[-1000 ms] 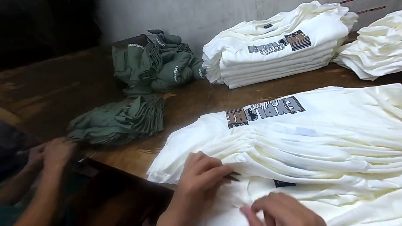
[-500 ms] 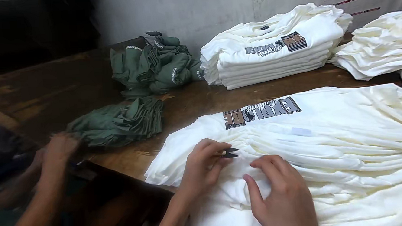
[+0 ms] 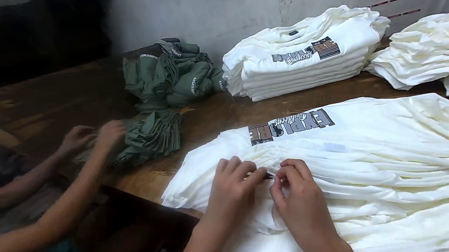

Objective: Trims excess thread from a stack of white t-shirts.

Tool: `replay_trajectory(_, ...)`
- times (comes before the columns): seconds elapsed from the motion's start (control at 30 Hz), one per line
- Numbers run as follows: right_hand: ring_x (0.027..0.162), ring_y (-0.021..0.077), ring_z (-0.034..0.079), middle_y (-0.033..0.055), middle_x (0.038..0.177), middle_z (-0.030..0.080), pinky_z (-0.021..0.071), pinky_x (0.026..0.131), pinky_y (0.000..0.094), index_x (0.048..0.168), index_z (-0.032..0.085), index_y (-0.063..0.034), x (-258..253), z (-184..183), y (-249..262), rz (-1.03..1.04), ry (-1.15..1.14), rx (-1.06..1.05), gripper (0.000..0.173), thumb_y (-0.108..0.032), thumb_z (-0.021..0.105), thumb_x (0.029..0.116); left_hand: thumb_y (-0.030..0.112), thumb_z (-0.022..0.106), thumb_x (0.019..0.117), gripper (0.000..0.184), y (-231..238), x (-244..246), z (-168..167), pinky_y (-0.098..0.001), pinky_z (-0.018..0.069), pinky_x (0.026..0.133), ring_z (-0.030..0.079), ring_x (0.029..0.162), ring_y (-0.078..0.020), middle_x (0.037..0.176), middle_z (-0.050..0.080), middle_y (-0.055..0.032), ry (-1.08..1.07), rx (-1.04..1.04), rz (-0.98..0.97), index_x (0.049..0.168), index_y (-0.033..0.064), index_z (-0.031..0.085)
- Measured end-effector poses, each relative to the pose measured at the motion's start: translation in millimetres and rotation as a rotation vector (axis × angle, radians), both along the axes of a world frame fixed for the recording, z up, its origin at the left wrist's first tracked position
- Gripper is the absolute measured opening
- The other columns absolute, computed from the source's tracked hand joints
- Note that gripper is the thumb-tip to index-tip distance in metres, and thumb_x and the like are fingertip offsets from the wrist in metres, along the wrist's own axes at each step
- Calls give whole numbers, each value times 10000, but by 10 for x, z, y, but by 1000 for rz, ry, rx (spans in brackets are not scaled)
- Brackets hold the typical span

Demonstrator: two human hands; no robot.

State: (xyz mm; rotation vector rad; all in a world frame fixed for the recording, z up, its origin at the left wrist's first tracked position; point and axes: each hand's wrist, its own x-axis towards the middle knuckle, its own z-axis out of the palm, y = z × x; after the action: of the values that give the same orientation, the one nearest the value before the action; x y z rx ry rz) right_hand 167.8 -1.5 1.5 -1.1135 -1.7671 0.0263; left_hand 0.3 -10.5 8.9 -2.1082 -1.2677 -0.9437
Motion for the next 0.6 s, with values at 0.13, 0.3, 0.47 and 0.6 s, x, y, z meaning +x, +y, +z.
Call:
replay_trajectory(0.13,780,105,667,51,945,683,566,628,247,843,693,-83,231,121,-200,131,18,-150,93,-142,635,802,205,629,963,174,93,1,-31,-373,451,700,604,771,-168,901,715,34,-45,0,50,1009,224,796)
replay_trajectory(0.3,1011,349,674,157,1099,710,560,817,514,1036,805,-87,452,166,-569,226,-272,-461,383,-434,727,892,322,737,885,326,-38,-68,-113,-404,590,713,671,842,-192,984,680,-53,-321,-134,70,1159,147,748)
replay_trajectory(0.47,928,233,652,66,1001,728,536,804,372,852,832,-168,259,-101,-539,355,-139,-38,99,-190,742,887,470,741,849,318,-571,131,118,-236,480,500,558,561,-22,651,600,73,-514,-492,171,772,162,720)
replay_trajectory(0.6,972,202,703,154,1020,731,583,881,265,849,796,-23,222,-125,-592,364,23,-52,83,-62,731,881,279,716,917,161,-533,128,77,-198,458,521,543,549,9,660,610,106,-894,-972,-34,836,140,716)
